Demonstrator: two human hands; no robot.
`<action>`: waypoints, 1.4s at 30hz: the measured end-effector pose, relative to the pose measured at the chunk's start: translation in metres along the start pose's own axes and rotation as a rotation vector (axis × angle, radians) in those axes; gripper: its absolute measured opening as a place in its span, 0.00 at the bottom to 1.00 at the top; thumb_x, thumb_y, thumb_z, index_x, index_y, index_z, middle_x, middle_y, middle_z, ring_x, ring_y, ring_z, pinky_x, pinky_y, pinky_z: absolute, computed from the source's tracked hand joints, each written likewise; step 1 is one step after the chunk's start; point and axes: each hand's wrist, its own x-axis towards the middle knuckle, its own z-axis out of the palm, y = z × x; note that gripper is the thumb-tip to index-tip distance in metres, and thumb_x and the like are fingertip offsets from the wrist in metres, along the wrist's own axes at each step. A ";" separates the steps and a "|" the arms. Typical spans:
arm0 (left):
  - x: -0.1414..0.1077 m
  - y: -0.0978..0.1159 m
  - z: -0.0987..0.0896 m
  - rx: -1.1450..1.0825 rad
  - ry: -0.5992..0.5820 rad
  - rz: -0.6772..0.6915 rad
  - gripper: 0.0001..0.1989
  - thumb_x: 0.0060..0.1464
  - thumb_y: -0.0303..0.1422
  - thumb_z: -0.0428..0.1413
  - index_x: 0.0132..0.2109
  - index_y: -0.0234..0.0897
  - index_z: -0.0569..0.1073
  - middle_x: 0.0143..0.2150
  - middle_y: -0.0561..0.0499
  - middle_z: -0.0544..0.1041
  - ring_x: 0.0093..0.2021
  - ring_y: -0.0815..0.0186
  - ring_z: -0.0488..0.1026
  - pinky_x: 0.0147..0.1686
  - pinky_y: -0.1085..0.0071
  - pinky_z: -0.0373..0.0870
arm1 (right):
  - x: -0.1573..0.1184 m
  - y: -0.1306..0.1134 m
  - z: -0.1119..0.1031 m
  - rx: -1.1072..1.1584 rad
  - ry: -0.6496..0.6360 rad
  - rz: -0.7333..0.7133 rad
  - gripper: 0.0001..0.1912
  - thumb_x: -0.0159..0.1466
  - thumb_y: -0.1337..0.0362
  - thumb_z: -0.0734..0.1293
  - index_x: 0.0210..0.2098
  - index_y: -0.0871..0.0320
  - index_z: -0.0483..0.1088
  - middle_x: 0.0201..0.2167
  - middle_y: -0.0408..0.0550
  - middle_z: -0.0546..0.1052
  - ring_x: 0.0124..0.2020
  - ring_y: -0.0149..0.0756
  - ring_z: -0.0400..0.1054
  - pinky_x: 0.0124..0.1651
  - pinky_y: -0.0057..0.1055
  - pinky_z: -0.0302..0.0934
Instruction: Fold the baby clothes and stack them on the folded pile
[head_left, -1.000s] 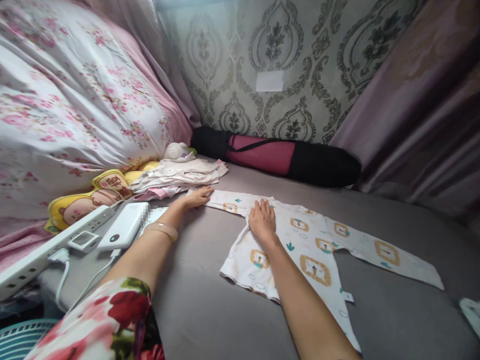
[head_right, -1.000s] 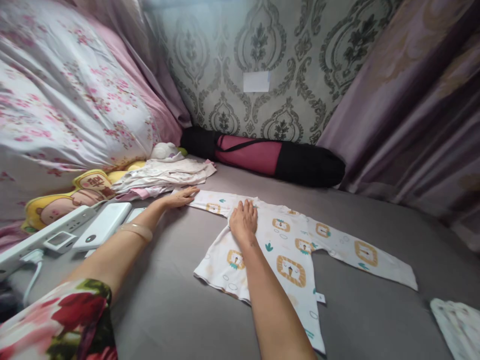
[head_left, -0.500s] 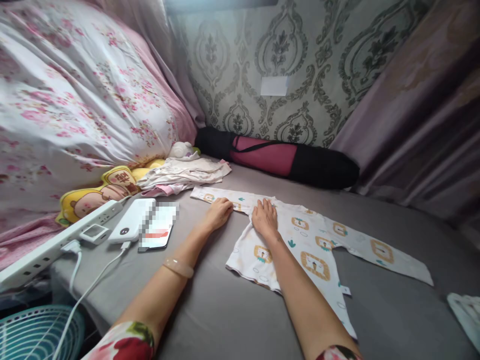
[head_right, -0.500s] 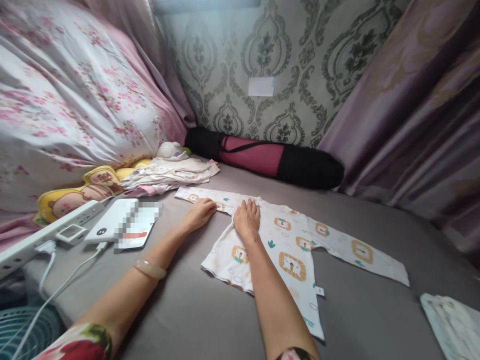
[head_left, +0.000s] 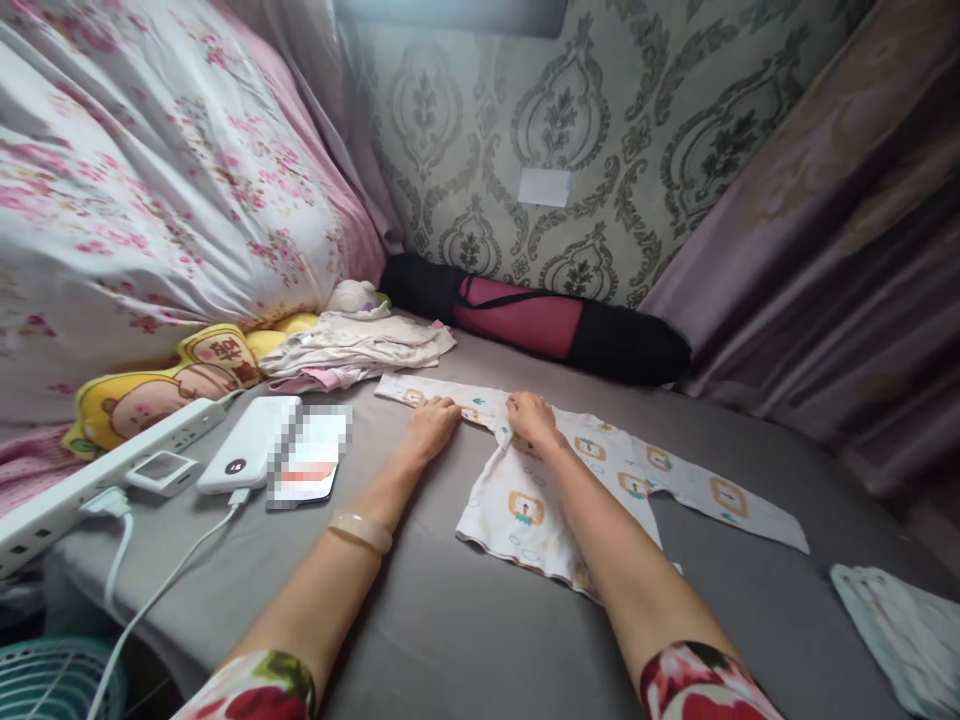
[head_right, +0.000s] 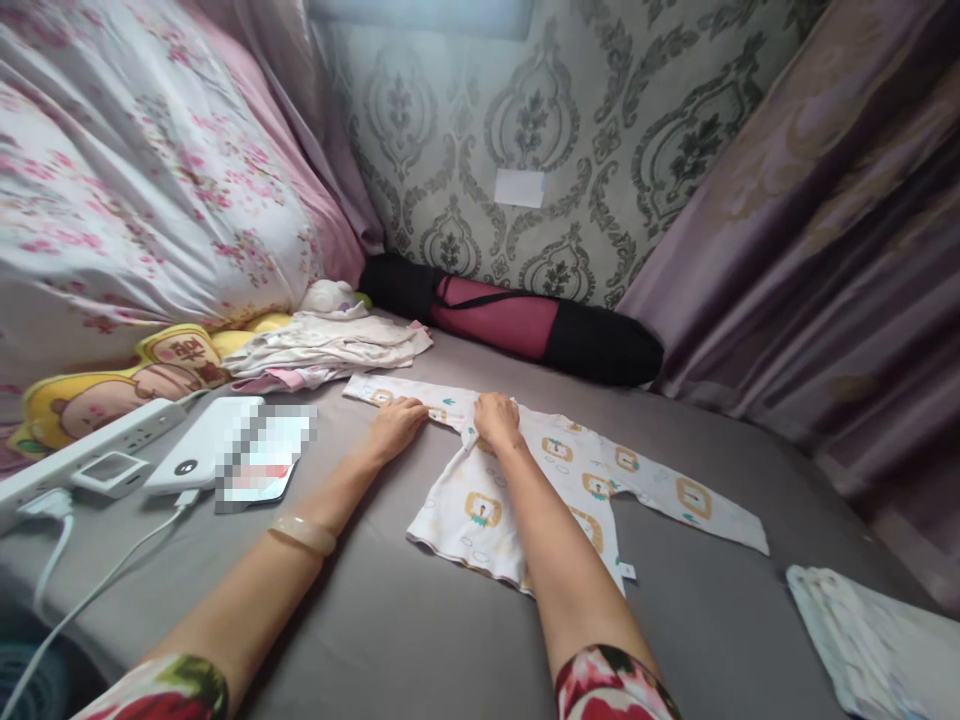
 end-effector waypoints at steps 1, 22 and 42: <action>-0.001 0.001 -0.001 0.006 -0.003 0.010 0.14 0.64 0.29 0.46 0.44 0.39 0.77 0.46 0.43 0.76 0.49 0.56 0.69 0.50 0.60 0.62 | 0.006 -0.004 -0.002 0.001 0.013 -0.017 0.21 0.70 0.63 0.52 0.52 0.55 0.73 0.53 0.53 0.75 0.56 0.42 0.66 0.56 0.33 0.55; -0.003 0.011 -0.002 -0.040 -0.012 -0.098 0.14 0.66 0.31 0.42 0.37 0.36 0.71 0.38 0.44 0.76 0.41 0.61 0.72 0.46 0.66 0.66 | 0.081 -0.055 0.040 0.035 0.090 -0.168 0.15 0.71 0.61 0.54 0.50 0.57 0.67 0.53 0.55 0.70 0.55 0.44 0.61 0.54 0.38 0.52; -0.001 -0.005 -0.004 0.074 -0.076 -0.640 0.38 0.59 0.44 0.43 0.68 0.19 0.51 0.71 0.32 0.48 0.71 0.49 0.44 0.66 0.44 0.41 | 0.105 -0.127 0.059 0.142 0.174 -0.460 0.13 0.71 0.60 0.56 0.47 0.57 0.68 0.47 0.53 0.75 0.50 0.39 0.66 0.51 0.31 0.56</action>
